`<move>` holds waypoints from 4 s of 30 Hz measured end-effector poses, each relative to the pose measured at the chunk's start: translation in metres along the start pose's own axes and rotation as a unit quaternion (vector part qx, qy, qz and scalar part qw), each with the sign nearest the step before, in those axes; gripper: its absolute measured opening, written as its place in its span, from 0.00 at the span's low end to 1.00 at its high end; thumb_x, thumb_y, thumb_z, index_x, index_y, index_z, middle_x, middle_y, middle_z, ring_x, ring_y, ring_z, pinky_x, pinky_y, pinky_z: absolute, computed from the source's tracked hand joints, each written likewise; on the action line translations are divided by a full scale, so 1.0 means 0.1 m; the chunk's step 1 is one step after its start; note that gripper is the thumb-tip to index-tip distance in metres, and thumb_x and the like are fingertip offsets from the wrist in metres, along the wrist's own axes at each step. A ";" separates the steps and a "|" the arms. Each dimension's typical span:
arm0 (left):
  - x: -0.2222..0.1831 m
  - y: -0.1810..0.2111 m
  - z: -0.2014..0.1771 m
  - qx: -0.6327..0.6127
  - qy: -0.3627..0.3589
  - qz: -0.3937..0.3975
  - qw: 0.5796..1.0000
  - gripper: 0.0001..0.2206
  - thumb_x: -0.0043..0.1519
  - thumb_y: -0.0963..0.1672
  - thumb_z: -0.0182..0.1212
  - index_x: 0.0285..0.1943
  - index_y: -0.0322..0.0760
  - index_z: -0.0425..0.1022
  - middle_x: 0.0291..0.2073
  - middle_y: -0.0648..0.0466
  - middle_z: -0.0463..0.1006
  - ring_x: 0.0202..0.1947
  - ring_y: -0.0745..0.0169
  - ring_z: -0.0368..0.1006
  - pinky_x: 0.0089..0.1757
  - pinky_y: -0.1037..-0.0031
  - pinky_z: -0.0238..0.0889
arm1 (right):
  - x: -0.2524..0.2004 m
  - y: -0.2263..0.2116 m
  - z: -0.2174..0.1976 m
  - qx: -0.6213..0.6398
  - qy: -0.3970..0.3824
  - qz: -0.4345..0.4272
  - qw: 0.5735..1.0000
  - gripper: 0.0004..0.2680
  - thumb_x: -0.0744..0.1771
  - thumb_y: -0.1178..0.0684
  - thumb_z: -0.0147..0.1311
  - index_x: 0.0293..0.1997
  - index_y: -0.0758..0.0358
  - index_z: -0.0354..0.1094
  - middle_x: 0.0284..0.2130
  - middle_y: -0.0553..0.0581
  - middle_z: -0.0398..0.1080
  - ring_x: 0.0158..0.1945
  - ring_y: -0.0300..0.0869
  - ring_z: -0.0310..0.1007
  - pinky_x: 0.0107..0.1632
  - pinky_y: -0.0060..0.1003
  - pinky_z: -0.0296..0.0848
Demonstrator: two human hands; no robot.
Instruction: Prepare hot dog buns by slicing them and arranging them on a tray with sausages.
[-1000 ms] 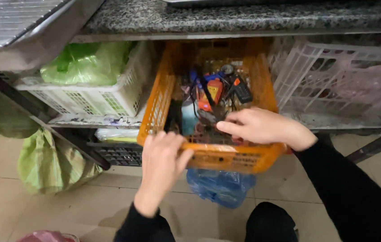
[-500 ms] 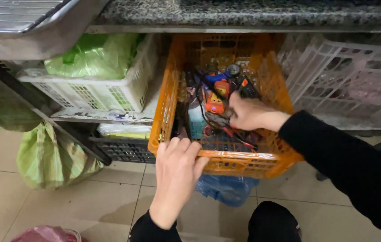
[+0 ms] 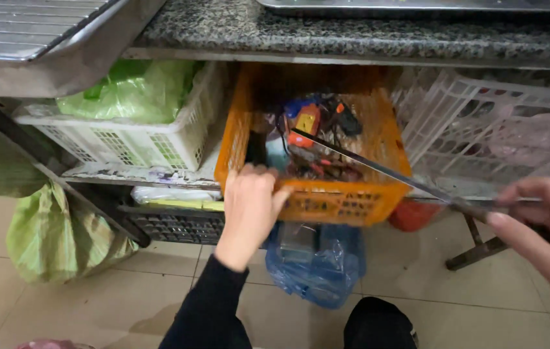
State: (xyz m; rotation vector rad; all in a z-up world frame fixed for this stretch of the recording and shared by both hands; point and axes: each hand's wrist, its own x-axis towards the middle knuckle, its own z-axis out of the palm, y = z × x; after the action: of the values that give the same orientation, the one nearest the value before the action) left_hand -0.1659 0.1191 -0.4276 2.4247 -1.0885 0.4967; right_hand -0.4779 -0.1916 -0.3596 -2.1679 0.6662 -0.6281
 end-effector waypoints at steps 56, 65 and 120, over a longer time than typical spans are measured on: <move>1.29 1.07 -3.42 -0.464 -0.017 -0.385 0.797 0.15 0.75 0.51 0.52 0.60 0.43 0.79 0.49 0.51 0.91 0.51 0.58 0.87 0.57 0.68 0.74 | 0.69 -4.20 0.33 0.240 -0.316 0.032 0.917 0.17 0.75 0.45 0.47 0.73 0.54 0.71 0.59 0.50 0.77 0.52 0.34 0.71 0.55 0.32 0.68; 1.50 0.47 -3.14 -0.322 0.052 -0.411 0.852 0.17 0.76 0.51 0.52 0.63 0.42 0.82 0.45 0.51 0.89 0.47 0.56 0.83 0.55 0.65 0.70 | 2.77 -3.61 -0.10 0.172 -0.362 0.115 0.909 0.14 0.76 0.45 0.49 0.62 0.59 0.80 0.33 0.55 0.77 0.29 0.40 0.73 0.37 0.36 0.75; 2.88 -0.56 -3.42 -0.356 -0.002 -0.496 0.792 0.16 0.74 0.52 0.52 0.64 0.50 0.79 0.20 0.59 0.80 0.24 0.64 0.79 0.38 0.69 0.75 | 5.37 -4.21 2.56 0.547 -0.239 0.386 0.703 0.14 0.68 0.32 0.57 0.49 0.46 0.72 0.34 0.45 0.75 0.36 0.41 0.79 0.36 0.45 0.72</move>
State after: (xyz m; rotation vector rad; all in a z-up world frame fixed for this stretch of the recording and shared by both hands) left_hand 0.0085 0.1550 -0.0141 1.9020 0.1374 -0.2510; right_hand 0.1868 -0.1588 -0.0626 -0.7186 0.5932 0.0740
